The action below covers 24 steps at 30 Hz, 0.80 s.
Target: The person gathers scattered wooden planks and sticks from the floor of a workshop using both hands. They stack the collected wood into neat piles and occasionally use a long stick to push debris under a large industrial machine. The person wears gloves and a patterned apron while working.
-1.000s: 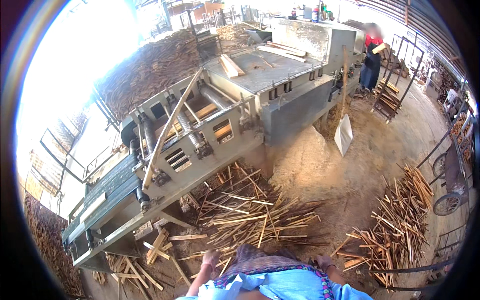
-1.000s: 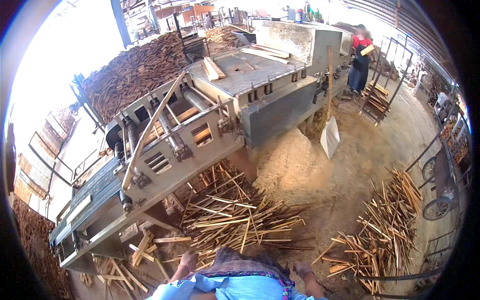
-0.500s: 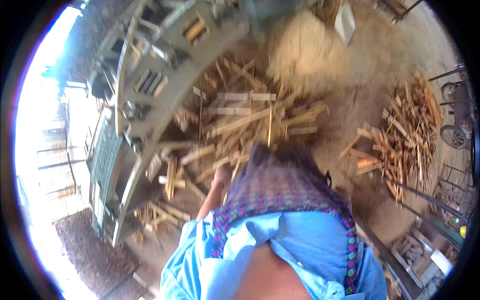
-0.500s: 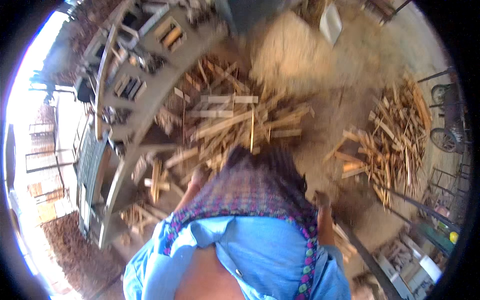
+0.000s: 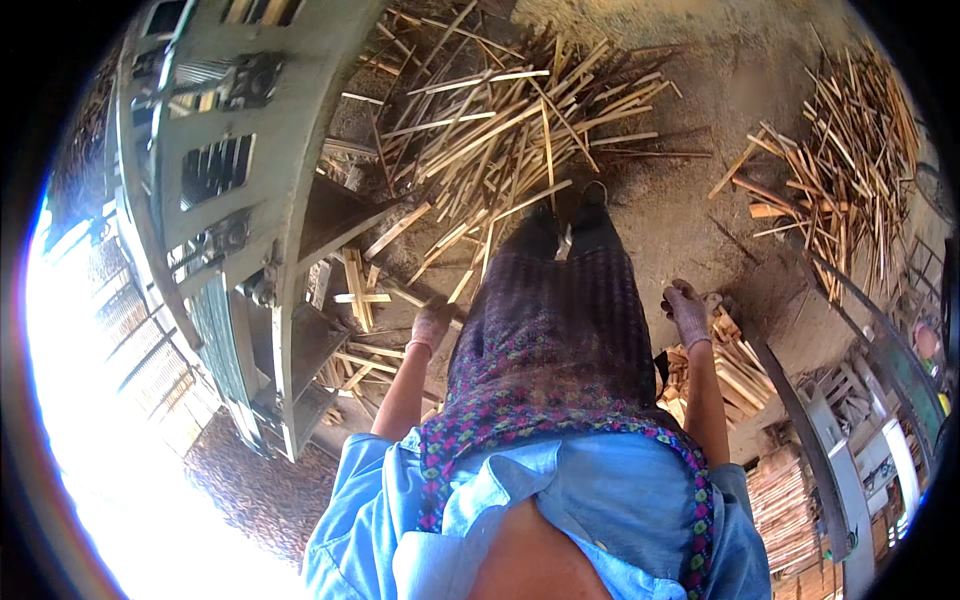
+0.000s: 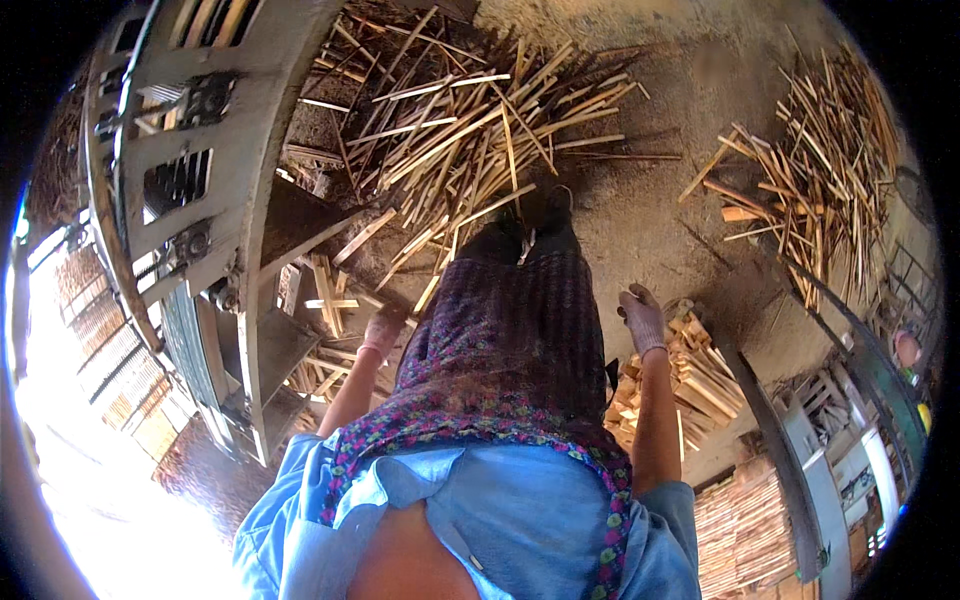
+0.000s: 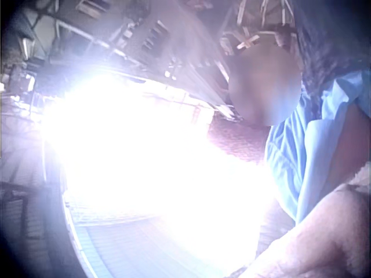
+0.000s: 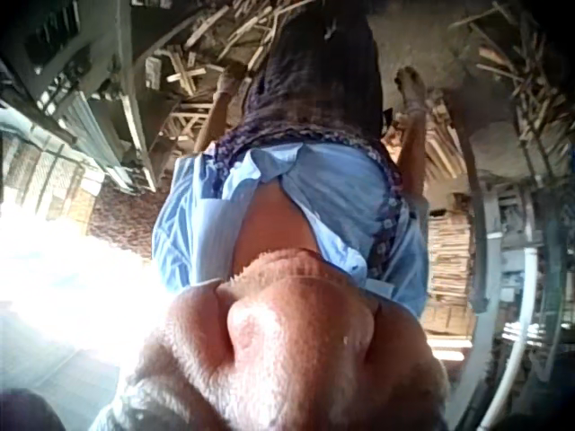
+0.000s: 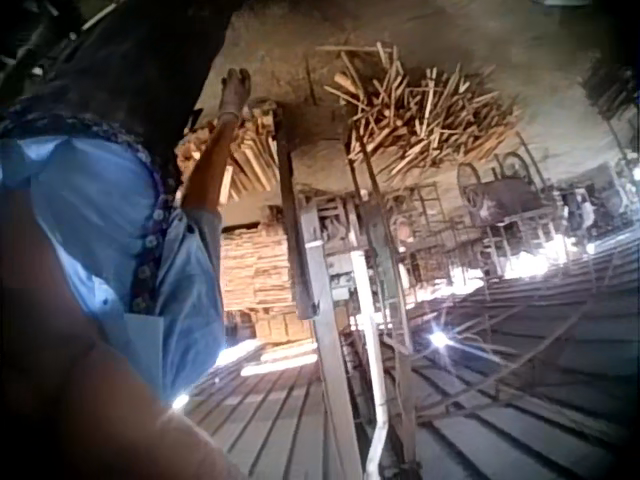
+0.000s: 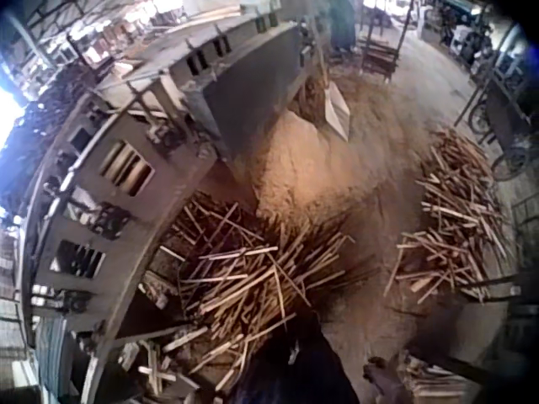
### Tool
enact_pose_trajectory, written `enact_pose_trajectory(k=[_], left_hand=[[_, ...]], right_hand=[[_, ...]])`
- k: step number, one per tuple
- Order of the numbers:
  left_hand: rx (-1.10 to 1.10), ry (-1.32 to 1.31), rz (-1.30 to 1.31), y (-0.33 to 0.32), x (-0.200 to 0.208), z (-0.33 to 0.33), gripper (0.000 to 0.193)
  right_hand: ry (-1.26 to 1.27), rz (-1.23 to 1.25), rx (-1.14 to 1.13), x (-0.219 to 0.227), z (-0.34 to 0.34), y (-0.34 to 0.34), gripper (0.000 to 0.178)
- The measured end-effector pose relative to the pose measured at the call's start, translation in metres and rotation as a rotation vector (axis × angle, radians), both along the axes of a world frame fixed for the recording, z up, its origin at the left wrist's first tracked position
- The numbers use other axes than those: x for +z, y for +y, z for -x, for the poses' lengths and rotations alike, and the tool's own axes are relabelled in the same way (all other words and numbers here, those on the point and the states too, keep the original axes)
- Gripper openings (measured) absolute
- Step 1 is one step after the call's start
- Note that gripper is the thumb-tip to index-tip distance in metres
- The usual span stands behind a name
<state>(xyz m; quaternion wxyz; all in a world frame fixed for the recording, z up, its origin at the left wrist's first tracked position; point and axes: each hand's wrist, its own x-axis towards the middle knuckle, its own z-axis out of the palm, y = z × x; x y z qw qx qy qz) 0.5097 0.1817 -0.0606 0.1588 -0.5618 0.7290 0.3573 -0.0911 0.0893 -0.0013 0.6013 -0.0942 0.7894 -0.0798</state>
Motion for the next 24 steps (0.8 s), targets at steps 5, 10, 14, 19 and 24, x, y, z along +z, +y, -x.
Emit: enact_pose_trajectory(k=[5,10,14,19,24], left_hand=[[-0.034,-0.008,0.147,-0.056,0.004,0.013,0.026],[0.442,0.112,-0.104,-0.124,0.04,0.08,0.031],[1.027,0.22,-0.385,-0.138,0.025,0.085,0.037],[0.586,0.022,-0.263,-0.138,-0.064,0.021,0.041],[0.105,-0.119,-0.063,-0.272,-0.179,0.01,0.05]], right_hand=[[0.025,-0.044,0.018,-0.018,-0.013,-0.001,0.045],[-0.151,-0.17,-0.054,-0.082,-0.02,-0.026,0.052],[-0.327,-0.118,-0.2,-0.13,-0.061,-0.053,0.053],[-0.409,-0.208,-0.439,-0.23,-0.13,-0.072,0.051],[-0.282,0.184,0.088,-0.492,-0.166,0.044,0.053]])
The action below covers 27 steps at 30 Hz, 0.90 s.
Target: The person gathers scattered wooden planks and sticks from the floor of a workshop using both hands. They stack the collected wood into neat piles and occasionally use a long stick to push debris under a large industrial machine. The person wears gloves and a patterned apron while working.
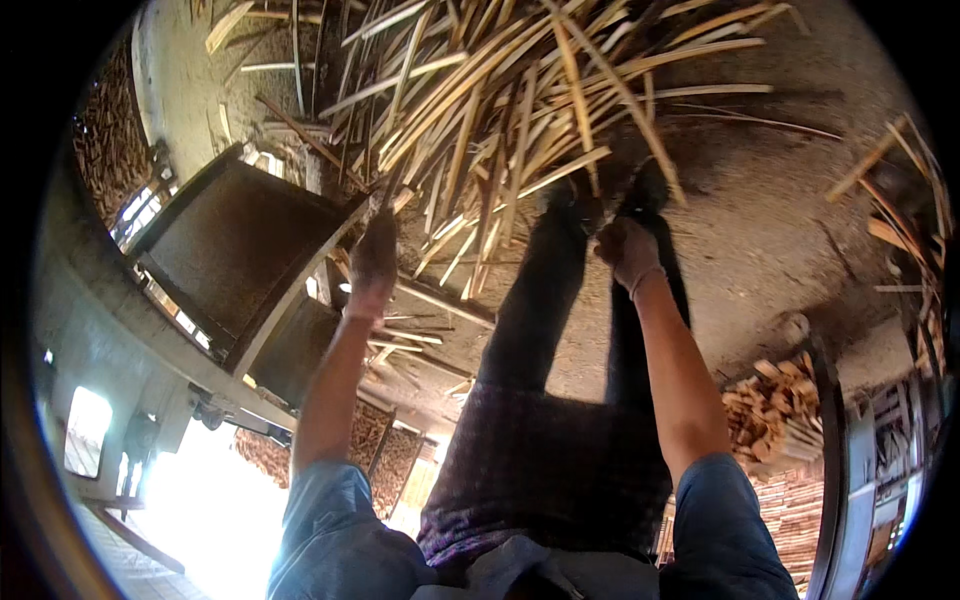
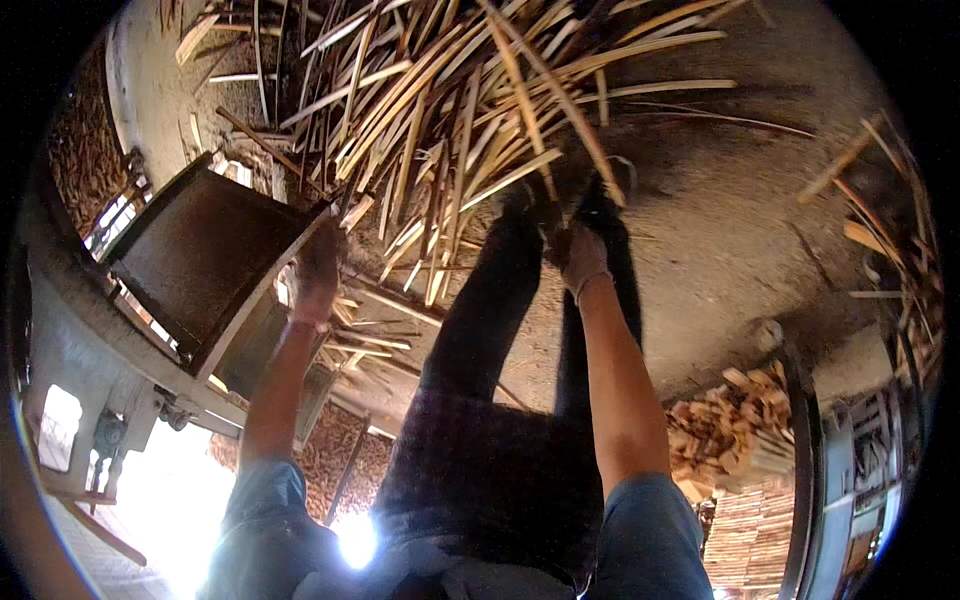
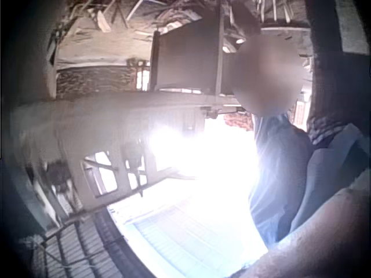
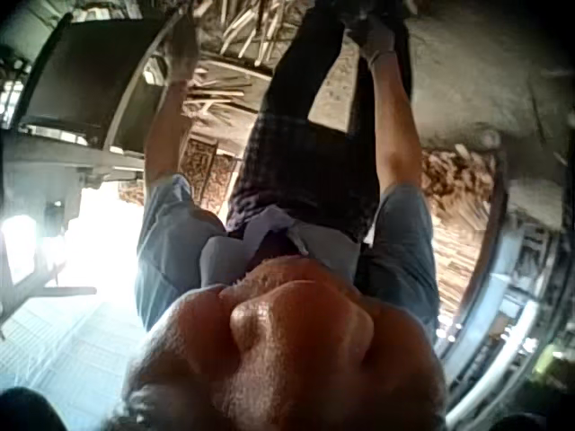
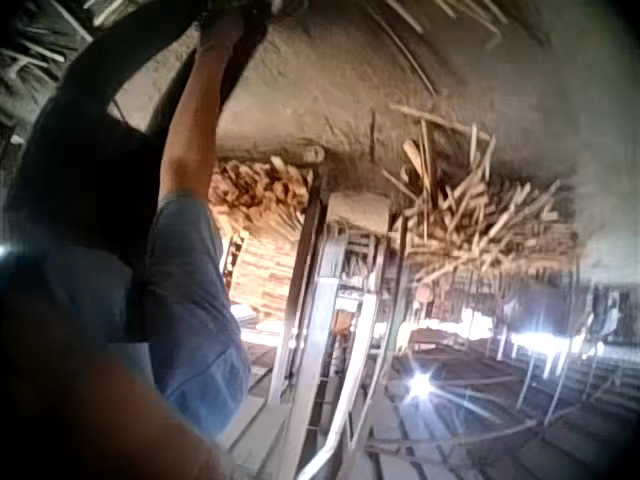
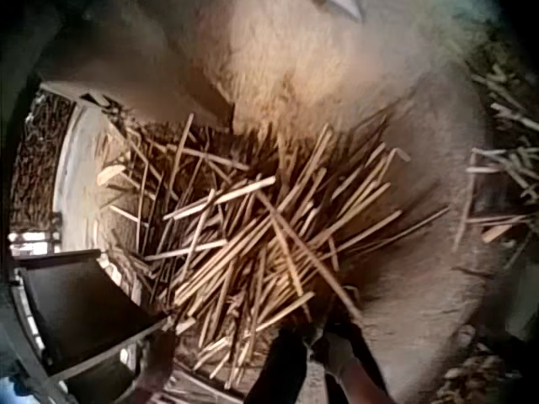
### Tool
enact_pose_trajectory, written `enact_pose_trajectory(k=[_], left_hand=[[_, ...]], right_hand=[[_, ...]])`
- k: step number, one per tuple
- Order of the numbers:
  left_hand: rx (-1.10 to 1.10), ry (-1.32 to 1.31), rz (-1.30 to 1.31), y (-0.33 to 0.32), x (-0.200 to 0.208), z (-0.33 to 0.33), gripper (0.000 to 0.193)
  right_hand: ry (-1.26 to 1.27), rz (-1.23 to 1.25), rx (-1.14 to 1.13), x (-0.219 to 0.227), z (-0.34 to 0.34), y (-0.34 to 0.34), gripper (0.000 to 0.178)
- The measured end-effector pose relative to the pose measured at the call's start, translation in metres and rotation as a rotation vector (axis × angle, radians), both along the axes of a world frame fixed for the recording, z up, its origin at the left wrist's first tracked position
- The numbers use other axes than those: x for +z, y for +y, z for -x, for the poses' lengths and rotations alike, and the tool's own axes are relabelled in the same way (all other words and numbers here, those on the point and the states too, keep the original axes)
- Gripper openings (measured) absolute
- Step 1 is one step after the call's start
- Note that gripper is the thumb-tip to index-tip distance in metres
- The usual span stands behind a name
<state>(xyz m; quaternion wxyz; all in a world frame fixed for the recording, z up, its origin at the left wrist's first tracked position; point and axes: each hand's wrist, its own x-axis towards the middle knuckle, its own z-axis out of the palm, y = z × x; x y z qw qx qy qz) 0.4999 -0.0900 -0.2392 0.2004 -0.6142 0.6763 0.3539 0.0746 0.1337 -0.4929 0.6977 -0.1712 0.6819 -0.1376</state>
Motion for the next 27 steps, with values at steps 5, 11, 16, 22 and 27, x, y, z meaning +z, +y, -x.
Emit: enact_pose_trajectory(k=[5,11,16,22,27], left_hand=[[-0.09,-0.215,0.316,-0.069,-0.068,-0.07,0.052],[-0.119,-0.517,0.291,-0.197,-0.133,-0.055,0.049],[0.158,-0.16,0.403,-0.264,-0.191,-0.159,0.042],[0.731,0.167,-0.021,-0.314,-0.23,-0.132,0.051],[0.898,0.335,0.065,-0.266,-0.272,-0.141,0.056]], right_hand=[[0.654,0.067,1.158,-0.04,-0.056,-0.107,0.034],[0.659,-0.116,0.829,-0.076,-0.053,-0.168,0.047],[0.005,-0.009,-0.487,-0.072,-0.089,-0.205,0.065],[0.297,0.542,0.301,-0.059,-0.071,-0.205,0.076],[0.054,-0.14,-0.045,-0.046,-0.072,-0.247,0.066]])
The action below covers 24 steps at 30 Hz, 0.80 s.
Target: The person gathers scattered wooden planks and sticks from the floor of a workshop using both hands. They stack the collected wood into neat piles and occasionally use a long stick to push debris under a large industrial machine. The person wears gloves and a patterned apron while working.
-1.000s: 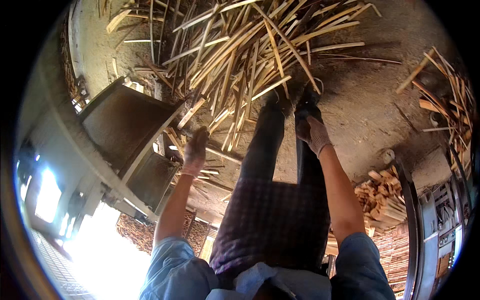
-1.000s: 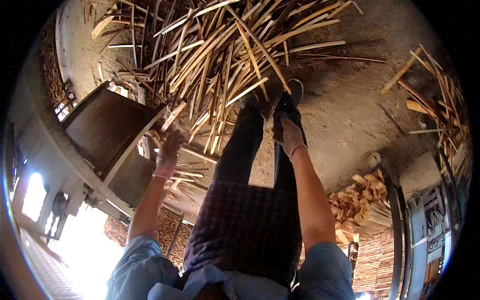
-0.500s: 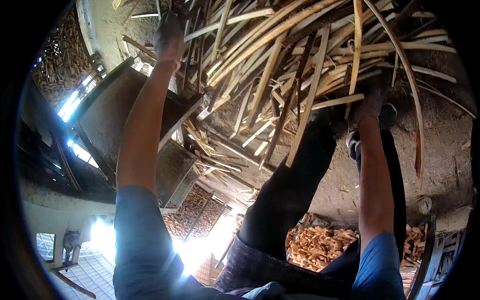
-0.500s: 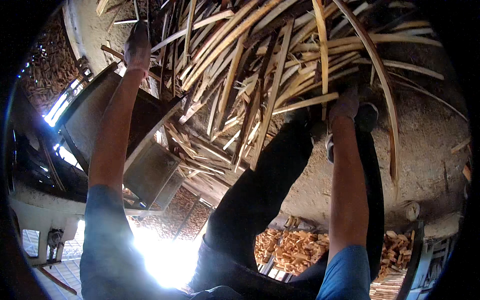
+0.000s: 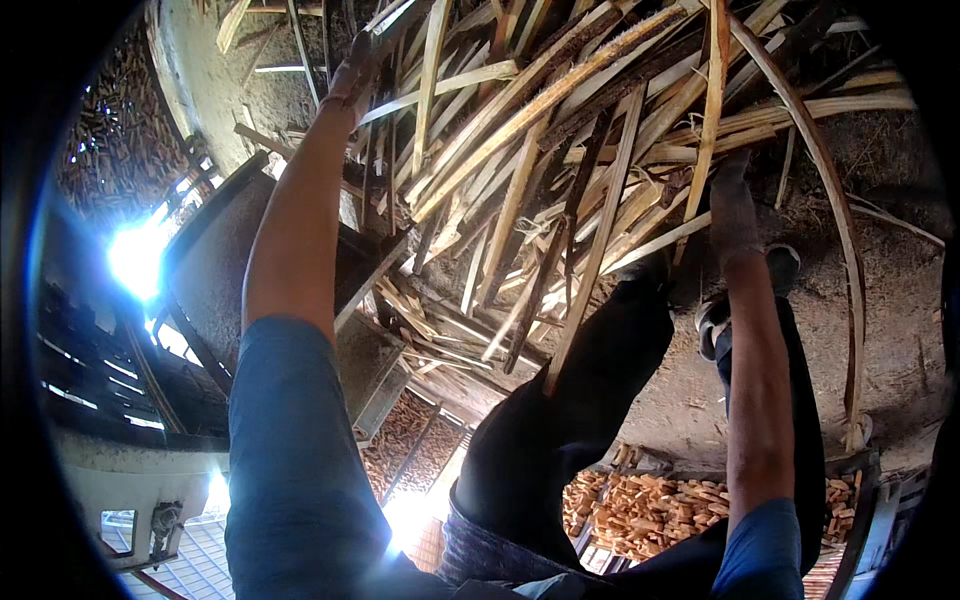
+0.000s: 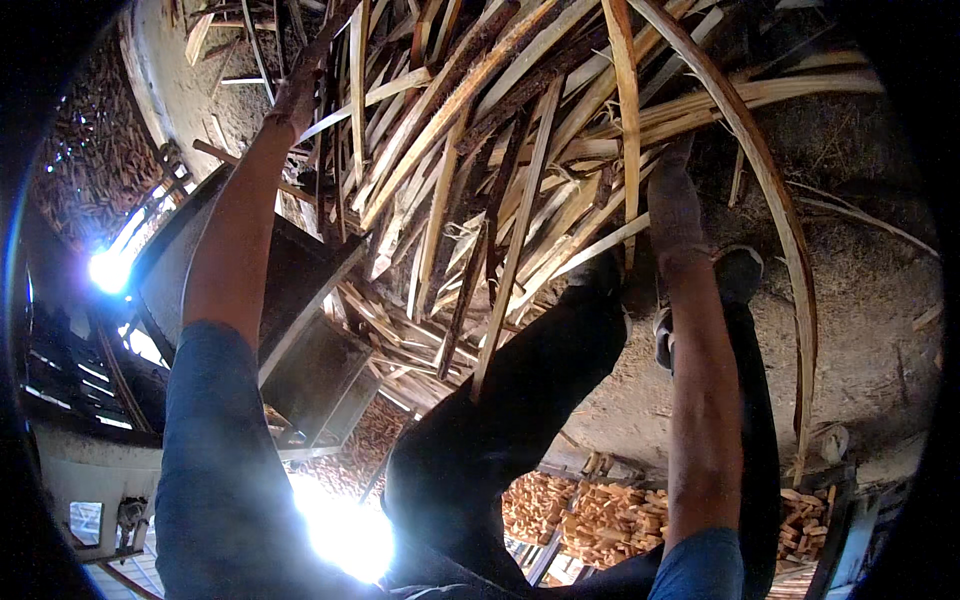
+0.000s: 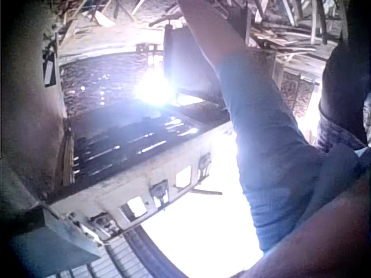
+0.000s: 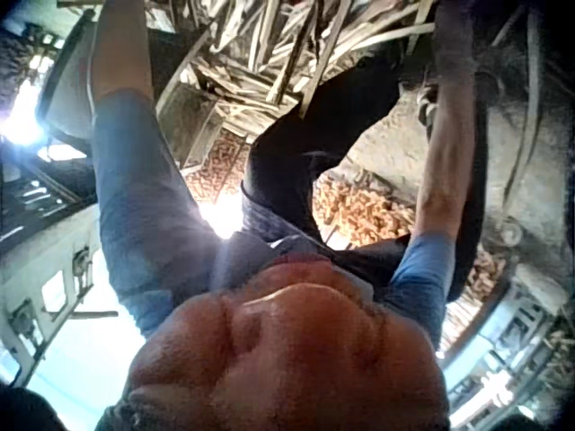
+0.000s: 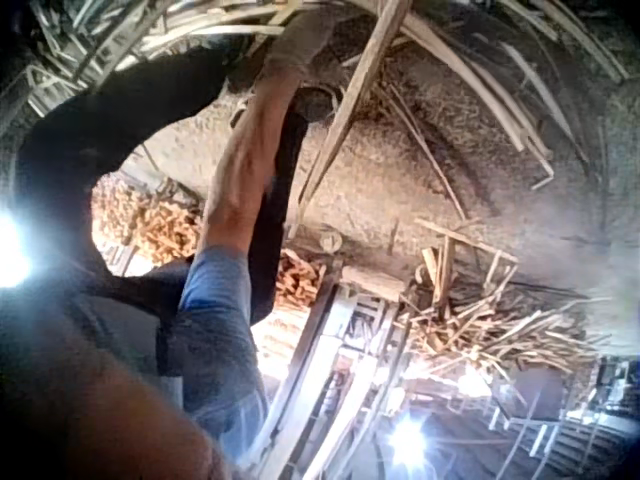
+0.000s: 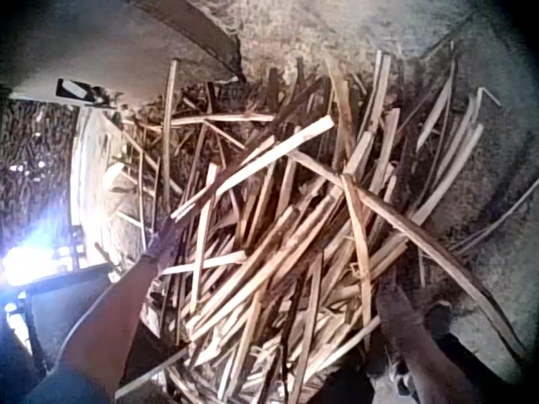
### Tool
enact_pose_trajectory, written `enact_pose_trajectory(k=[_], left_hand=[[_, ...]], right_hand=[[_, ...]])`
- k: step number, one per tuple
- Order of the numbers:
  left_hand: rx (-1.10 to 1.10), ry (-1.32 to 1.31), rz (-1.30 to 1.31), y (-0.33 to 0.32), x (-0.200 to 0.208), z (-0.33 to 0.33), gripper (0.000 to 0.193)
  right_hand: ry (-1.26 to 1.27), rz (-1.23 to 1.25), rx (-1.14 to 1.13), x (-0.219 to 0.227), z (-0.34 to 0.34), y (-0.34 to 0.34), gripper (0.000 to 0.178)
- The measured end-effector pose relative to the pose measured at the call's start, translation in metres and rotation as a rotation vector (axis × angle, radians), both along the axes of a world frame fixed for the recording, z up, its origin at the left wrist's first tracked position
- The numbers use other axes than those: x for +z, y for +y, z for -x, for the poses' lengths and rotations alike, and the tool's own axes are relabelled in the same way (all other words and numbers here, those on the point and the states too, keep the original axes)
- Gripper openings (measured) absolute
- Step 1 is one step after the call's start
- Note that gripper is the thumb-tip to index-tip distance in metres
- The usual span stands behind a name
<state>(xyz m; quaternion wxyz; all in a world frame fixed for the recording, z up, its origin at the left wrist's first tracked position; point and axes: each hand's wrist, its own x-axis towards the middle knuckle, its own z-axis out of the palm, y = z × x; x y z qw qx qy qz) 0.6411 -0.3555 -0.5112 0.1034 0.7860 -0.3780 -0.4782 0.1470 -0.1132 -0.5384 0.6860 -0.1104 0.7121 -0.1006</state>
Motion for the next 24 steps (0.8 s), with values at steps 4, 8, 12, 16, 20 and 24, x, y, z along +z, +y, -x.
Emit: enact_pose_trajectory(k=[4,8,12,16,20,24], left_hand=[[0.259,0.03,0.022,0.004,-0.024,-0.018,0.061],[-0.163,-0.441,-0.081,0.011,-0.033,0.018,0.059],[-0.4,-0.634,-0.186,0.003,-0.062,-0.023,0.05],[-1.434,-0.986,-0.329,0.005,-0.061,-0.034,0.053],[-2.7,-1.629,-0.241,0.024,-0.024,0.055,0.06],[-2.827,-1.868,-0.044,0.062,0.023,0.075,0.05]], right_hand=[[0.039,0.141,-0.128,-0.01,-0.014,0.027,0.091],[-0.169,0.0,-0.525,0.022,-0.016,0.013,0.089],[-0.361,0.038,-0.859,0.008,-0.027,0.03,0.075],[-0.346,0.333,-0.522,-0.001,-0.032,0.022,0.065],[0.077,0.798,0.238,-0.017,-0.007,0.031,0.069],[-0.096,0.786,0.136,-0.043,-0.019,0.055,0.057]])
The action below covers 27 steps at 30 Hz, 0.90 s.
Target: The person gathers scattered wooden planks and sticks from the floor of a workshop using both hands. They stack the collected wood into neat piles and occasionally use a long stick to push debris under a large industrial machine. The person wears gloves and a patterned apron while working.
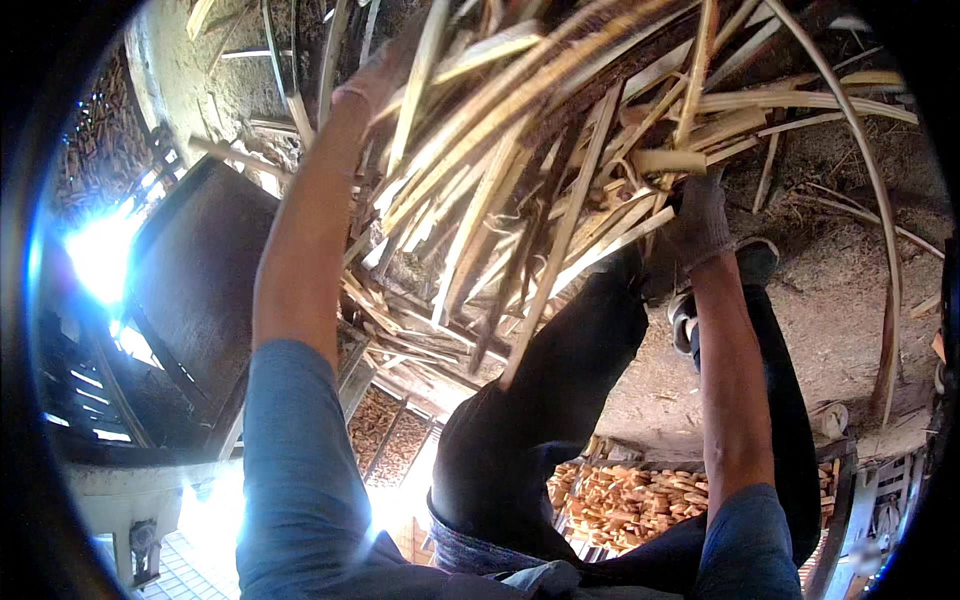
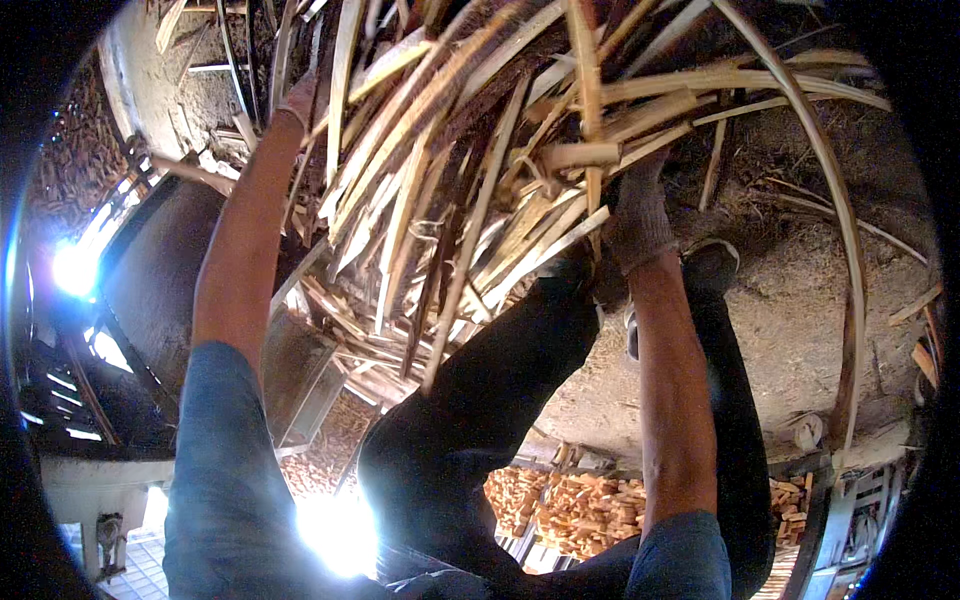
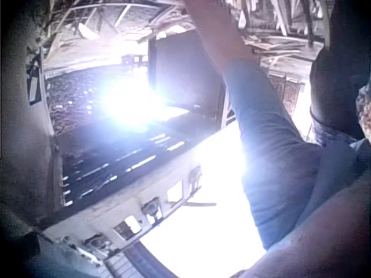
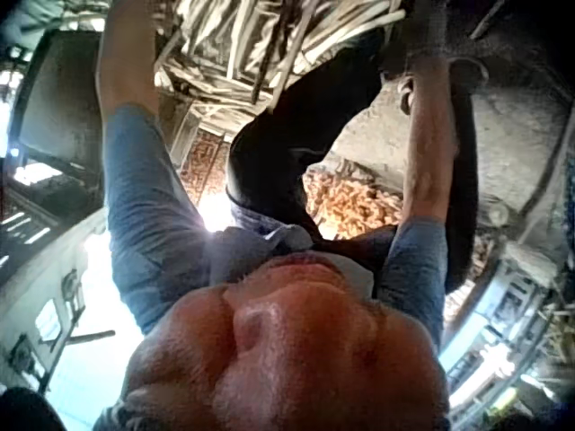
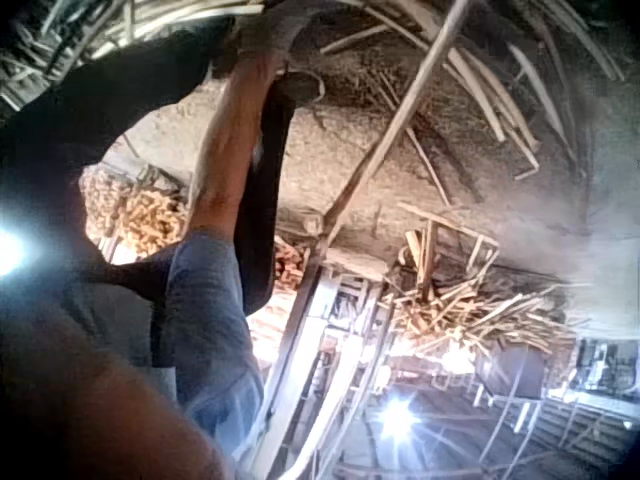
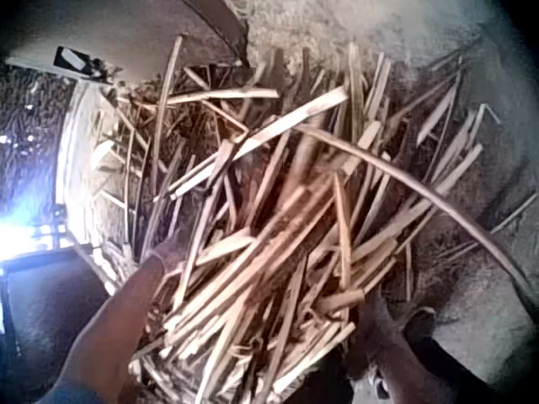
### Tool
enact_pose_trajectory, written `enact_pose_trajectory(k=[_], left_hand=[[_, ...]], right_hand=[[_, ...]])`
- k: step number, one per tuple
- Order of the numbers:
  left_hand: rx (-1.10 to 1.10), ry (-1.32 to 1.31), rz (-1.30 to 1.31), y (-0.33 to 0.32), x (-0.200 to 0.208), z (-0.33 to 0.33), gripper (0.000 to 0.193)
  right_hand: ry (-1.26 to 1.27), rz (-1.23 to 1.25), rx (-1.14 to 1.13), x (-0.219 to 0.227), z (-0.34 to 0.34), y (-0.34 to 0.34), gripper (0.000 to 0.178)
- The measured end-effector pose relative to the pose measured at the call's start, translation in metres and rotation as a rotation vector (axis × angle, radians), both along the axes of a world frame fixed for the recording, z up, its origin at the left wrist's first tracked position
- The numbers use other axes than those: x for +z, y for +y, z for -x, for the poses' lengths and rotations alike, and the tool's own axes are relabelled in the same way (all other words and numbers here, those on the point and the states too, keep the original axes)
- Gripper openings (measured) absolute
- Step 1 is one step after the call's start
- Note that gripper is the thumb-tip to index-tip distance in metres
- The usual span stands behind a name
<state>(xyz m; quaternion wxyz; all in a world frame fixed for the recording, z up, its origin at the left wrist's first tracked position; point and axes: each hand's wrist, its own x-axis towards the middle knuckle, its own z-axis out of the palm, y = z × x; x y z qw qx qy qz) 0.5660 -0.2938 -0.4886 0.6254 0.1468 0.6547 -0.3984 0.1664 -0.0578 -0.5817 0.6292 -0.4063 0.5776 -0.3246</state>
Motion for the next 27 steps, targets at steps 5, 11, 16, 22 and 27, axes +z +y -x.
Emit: enact_pose_trajectory(k=[5,11,16,22,27], left_hand=[[1.176,0.32,-0.108,-0.007,-0.048,0.011,0.05],[1.876,0.494,0.239,-0.012,-0.107,-0.105,0.056],[1.97,0.704,0.244,-0.023,-0.1,-0.044,0.056],[2.071,0.791,0.219,0.0,-0.079,0.006,0.057],[2.134,0.842,0.169,0.001,-0.063,0.045,0.057]], right_hand=[[-0.53,-0.363,-0.668,-0.071,-0.042,0.075,0.075],[-0.486,-0.619,-0.535,0.03,-0.027,-0.013,0.069],[0.183,-0.014,0.113,0.022,-0.018,-0.02,0.055],[-0.131,-0.245,-0.033,0.029,-0.017,-0.013,0.054],[-0.181,-0.312,-0.078,0.034,-0.017,-0.006,0.052]])
